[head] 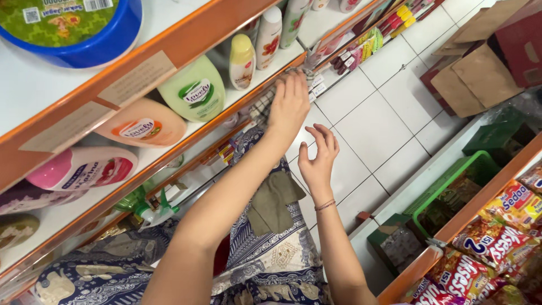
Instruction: The person cleans the front edges of retail shelves using a spray bottle and a cloth. They spray the shelf edge and wipe it down, moving along the aisle to clean multiple sections.
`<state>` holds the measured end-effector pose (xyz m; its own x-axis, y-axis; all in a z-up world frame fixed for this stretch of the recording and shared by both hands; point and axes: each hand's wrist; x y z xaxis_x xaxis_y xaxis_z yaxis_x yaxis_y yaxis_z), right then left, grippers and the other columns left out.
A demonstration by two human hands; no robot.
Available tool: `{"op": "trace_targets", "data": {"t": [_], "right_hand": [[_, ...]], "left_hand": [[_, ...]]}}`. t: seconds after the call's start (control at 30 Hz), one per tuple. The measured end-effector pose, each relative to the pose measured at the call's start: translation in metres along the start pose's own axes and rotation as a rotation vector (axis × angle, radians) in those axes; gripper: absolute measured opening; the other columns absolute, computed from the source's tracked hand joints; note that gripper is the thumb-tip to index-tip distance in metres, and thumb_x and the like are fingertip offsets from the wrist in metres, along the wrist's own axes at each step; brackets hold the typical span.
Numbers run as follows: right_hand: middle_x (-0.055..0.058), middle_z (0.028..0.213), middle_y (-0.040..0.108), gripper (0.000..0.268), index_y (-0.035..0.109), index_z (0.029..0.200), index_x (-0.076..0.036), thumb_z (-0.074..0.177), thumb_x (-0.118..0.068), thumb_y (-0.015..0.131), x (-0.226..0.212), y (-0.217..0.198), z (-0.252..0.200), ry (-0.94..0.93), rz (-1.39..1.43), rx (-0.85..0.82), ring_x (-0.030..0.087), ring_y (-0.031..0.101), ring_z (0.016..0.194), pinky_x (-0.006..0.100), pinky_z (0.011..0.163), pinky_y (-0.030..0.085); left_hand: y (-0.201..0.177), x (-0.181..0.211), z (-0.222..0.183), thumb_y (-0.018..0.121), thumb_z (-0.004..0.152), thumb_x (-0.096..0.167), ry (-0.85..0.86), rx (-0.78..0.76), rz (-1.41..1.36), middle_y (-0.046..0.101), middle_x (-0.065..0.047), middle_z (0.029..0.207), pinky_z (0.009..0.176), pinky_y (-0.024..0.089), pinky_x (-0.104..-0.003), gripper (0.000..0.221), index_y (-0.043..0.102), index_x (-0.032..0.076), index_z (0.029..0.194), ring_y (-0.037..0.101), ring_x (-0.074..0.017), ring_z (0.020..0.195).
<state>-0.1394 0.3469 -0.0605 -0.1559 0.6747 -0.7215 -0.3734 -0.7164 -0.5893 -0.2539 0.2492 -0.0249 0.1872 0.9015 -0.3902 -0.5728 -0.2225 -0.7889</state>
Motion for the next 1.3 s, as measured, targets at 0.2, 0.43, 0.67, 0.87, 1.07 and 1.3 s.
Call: {"op": "trace_targets", "data": {"t": [0.2, 0.43, 0.67, 0.87, 1.07, 1.3], "right_hand": [[0.011, 0.135, 0.060, 0.039, 0.067, 0.121, -0.009, 0.083, -0.003, 0.067, -0.002, -0.007, 0.000, -0.004, 0.002, 0.023, 0.033, 0.050, 0.133, 0.045, 0.115, 0.033], [0.011, 0.134, 0.060, 0.038, 0.067, 0.121, -0.009, 0.084, -0.003, 0.067, -0.025, -0.003, -0.005, -0.074, 0.052, -0.005, 0.032, 0.052, 0.131, 0.046, 0.115, 0.034], [0.010, 0.130, 0.063, 0.032, 0.068, 0.119, -0.009, 0.087, -0.004, 0.067, -0.072, 0.008, -0.015, -0.182, 0.156, -0.069, 0.030, 0.058, 0.128, 0.042, 0.114, 0.039], [0.013, 0.131, 0.063, 0.034, 0.069, 0.118, -0.006, 0.084, -0.001, 0.067, -0.121, 0.014, -0.038, -0.309, 0.229, -0.160, 0.034, 0.057, 0.126, 0.043, 0.113, 0.040], [0.015, 0.129, 0.062, 0.033, 0.068, 0.118, -0.004, 0.085, 0.001, 0.067, -0.157, 0.023, -0.060, -0.394, 0.348, -0.328, 0.034, 0.061, 0.123, 0.041, 0.109, 0.047], [0.015, 0.133, 0.061, 0.034, 0.068, 0.121, -0.004, 0.087, 0.002, 0.067, -0.200, 0.038, -0.086, -0.551, 0.381, -0.460, 0.034, 0.061, 0.125, 0.041, 0.109, 0.047]], "left_hand": [[-0.009, -0.014, -0.021, 0.053, 0.094, 0.020, -0.062, -0.061, -0.047, 0.064, -0.018, 0.122, 0.100, 0.044, -0.040, 0.049, 0.058, -0.008, 0.135, 0.056, -0.0275, 0.114], [-0.027, -0.053, -0.074, 0.055, 0.091, 0.020, -0.071, -0.070, -0.016, 0.066, -0.017, 0.121, 0.098, 0.045, -0.038, 0.050, 0.059, -0.008, 0.133, 0.058, -0.0270, 0.111], [-0.047, -0.096, -0.133, 0.057, 0.089, 0.019, -0.105, -0.120, 0.000, 0.065, -0.014, 0.115, 0.098, 0.046, -0.038, 0.052, 0.060, -0.007, 0.134, 0.058, -0.0258, 0.110], [-0.063, -0.132, -0.186, 0.056, 0.088, 0.019, -0.162, -0.104, 0.012, 0.066, -0.014, 0.117, 0.099, 0.046, -0.038, 0.050, 0.062, -0.005, 0.131, 0.058, -0.0259, 0.111], [-0.074, -0.162, -0.234, 0.057, 0.089, 0.020, -0.217, -0.125, 0.051, 0.067, -0.015, 0.119, 0.099, 0.047, -0.039, 0.047, 0.064, -0.005, 0.129, 0.058, -0.0260, 0.111], [-0.095, -0.208, -0.302, 0.058, 0.087, 0.021, -0.254, -0.181, 0.125, 0.067, -0.014, 0.115, 0.099, 0.047, -0.040, 0.047, 0.066, -0.005, 0.126, 0.059, -0.0274, 0.110]]}}
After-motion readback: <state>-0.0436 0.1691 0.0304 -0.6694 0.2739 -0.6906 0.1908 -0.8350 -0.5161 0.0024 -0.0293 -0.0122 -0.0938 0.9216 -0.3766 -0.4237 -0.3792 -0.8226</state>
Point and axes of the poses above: each hand's wrist, its own z-axis towards the middle knuckle, its own y-axis out of the palm, x = y × z
